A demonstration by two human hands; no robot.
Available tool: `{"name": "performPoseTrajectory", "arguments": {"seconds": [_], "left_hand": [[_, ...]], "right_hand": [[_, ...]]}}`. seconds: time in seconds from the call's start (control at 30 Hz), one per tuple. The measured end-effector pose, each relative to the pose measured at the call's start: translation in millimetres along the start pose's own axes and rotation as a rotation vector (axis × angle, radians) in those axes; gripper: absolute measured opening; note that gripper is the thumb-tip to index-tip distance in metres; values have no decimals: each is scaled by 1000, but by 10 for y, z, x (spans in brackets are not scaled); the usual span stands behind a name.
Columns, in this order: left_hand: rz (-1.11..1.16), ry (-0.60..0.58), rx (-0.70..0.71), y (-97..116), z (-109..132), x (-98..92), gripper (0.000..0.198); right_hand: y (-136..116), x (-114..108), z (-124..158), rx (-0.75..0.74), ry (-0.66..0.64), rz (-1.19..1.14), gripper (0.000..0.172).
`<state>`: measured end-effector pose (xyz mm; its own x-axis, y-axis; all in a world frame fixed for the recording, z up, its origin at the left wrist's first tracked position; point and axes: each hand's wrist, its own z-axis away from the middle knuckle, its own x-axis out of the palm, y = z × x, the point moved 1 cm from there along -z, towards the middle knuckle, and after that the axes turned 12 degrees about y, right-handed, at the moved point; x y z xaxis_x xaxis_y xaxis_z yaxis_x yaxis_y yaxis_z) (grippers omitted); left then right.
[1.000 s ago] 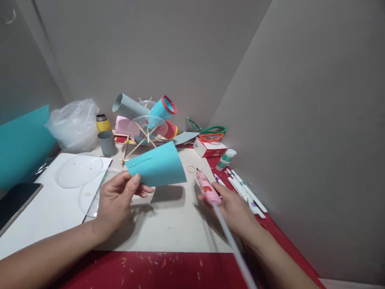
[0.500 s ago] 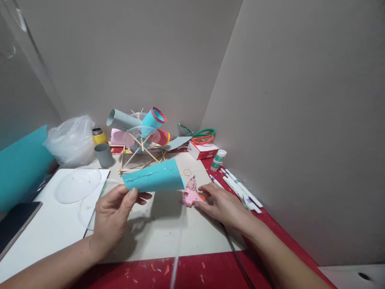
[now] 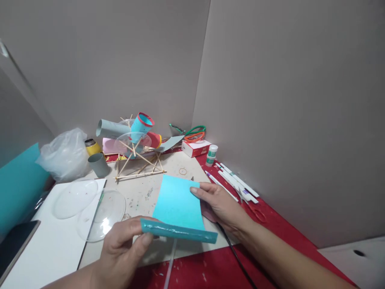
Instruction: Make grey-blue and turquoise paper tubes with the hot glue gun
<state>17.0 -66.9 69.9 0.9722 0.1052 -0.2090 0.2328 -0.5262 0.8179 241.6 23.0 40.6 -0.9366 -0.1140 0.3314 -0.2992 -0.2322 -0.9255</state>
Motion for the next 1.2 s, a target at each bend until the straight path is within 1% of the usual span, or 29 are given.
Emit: {"name": "performPoseTrajectory", "arguments": {"seconds": [0.03, 0.07, 0.13, 0.2, 0.27, 0.3, 0.33, 0.4, 0.43, 0.5, 0.57, 0.6, 0.67, 0.77, 0.87, 1.07, 1.2], "left_hand": [[13, -44, -76, 1, -16, 19, 20], [29, -89, -181, -9, -30, 37, 22], [93, -171, -447, -53, -41, 70, 28], [190, -229, -693, -110, -36, 97, 32], [271, -265, -851, -157, -29, 118, 36], [296, -276, -894, -175, -29, 126, 37], [313, -283, -920, -189, -32, 132, 37], [339, -292, -948, -207, -46, 141, 37], [353, -288, -962, -215, -54, 144, 37], [388, -268, -996, -230, -71, 149, 36], [431, -237, -1020, -248, -86, 153, 33], [452, -222, -1026, -257, -91, 155, 32], [479, -199, -1035, -274, -97, 157, 29], [487, -179, -1051, -286, -99, 157, 23], [493, -165, -1063, -282, -102, 157, 20], [529, -163, -1067, -285, -108, 169, 14], [550, -158, -1063, -316, -100, 180, 10]], "right_hand": [[3, -7, 3, 2, 10, -22, 29], [3, -21, 9, -1, 20, -42, 28], [-1, -62, 28, -20, 20, -44, 26], [-2, -110, 52, -39, -9, 3, 25], [4, -155, 81, -60, -44, 88, 23], [9, -176, 99, -79, -54, 139, 22], [14, -196, 120, -111, -49, 188, 20], [23, -235, 178, -213, 2, 293, 16], [24, -252, 215, -298, 36, 351, 15], [20, -281, 295, -533, 69, 486, 15], [10, -300, 366, -789, 17, 616, 28], [4, -307, 390, -889, -27, 663, 36], [-12, -318, 406, -1010, -114, 730, 50], [-47, -320, 379, -1102, -229, 819, 61], [-69, -315, 348, -1144, -307, 886, 63], [-44, -333, 335, -1156, -309, 944, 62], [-43, -348, 300, -1153, -350, 965, 62]]}}
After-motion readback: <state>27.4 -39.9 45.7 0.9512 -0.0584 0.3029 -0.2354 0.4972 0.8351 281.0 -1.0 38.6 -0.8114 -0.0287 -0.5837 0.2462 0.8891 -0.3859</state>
